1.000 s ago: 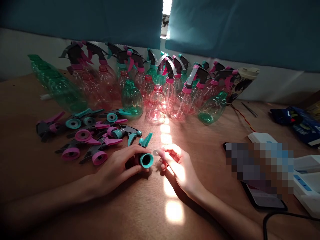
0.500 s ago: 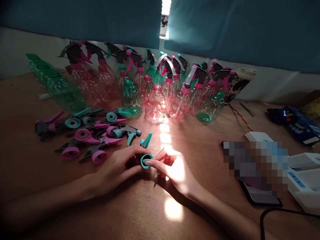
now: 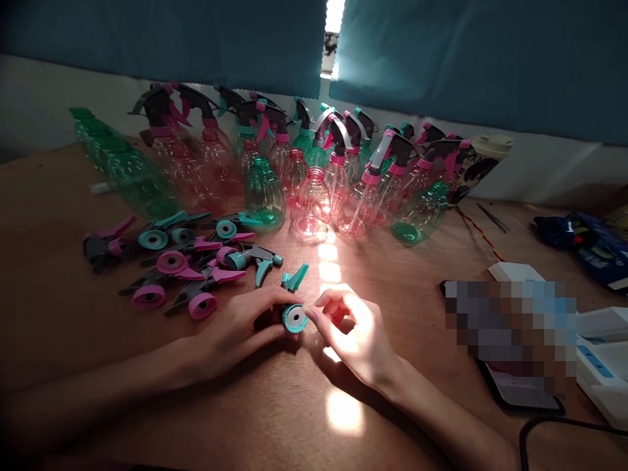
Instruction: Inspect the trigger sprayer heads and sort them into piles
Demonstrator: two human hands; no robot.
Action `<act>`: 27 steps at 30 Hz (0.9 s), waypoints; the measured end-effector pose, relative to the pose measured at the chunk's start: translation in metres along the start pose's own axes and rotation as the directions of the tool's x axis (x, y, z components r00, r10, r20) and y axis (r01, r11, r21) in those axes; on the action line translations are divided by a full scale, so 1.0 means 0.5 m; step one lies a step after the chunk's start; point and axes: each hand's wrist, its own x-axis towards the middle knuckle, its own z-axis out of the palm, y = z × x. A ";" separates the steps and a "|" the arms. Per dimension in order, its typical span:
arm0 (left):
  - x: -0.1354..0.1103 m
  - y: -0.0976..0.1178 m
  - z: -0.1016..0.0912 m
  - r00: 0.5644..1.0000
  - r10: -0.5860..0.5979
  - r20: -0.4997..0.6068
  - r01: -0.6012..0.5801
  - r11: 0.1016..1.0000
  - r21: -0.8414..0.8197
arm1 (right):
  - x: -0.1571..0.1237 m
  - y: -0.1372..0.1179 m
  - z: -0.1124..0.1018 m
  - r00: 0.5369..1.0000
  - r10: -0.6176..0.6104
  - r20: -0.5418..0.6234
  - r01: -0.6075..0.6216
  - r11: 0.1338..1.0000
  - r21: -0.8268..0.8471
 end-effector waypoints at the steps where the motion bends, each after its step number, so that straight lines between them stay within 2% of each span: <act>1: 0.001 0.000 0.000 1.000 0.005 -0.003 -0.005 1.000 0.000 | -0.001 -0.002 -0.002 0.999 -0.028 0.046 0.030 0.999 -0.041; 4: 0.001 -0.002 0.000 1.000 0.020 -0.011 -0.020 1.000 0.003 | -0.007 -0.008 -0.002 0.977 0.020 0.213 -0.004 0.997 -0.074; 6: 0.000 -0.003 0.000 1.000 0.021 -0.016 -0.020 1.000 0.013 | -0.011 -0.010 0.002 0.965 0.060 0.253 -0.045 0.997 -0.065; 12: -0.002 -0.001 -0.002 1.000 0.012 -0.010 -0.011 1.000 0.019 | -0.014 -0.006 0.001 0.958 0.067 0.279 -0.049 0.996 -0.069; 17: 0.001 -0.001 -0.003 0.999 0.033 -0.014 -0.033 0.999 0.021 | -0.006 -0.008 -0.012 0.955 0.011 0.296 0.036 0.987 -0.154; 21: 0.000 -0.002 -0.003 0.999 0.026 -0.026 -0.025 0.999 0.030 | -0.004 -0.011 -0.016 0.962 0.002 0.273 0.066 0.968 -0.241; 27: -0.002 0.002 -0.005 0.997 0.052 -0.050 -0.051 0.999 0.018 | -0.013 -0.009 -0.006 0.974 -0.021 0.224 0.066 0.978 -0.198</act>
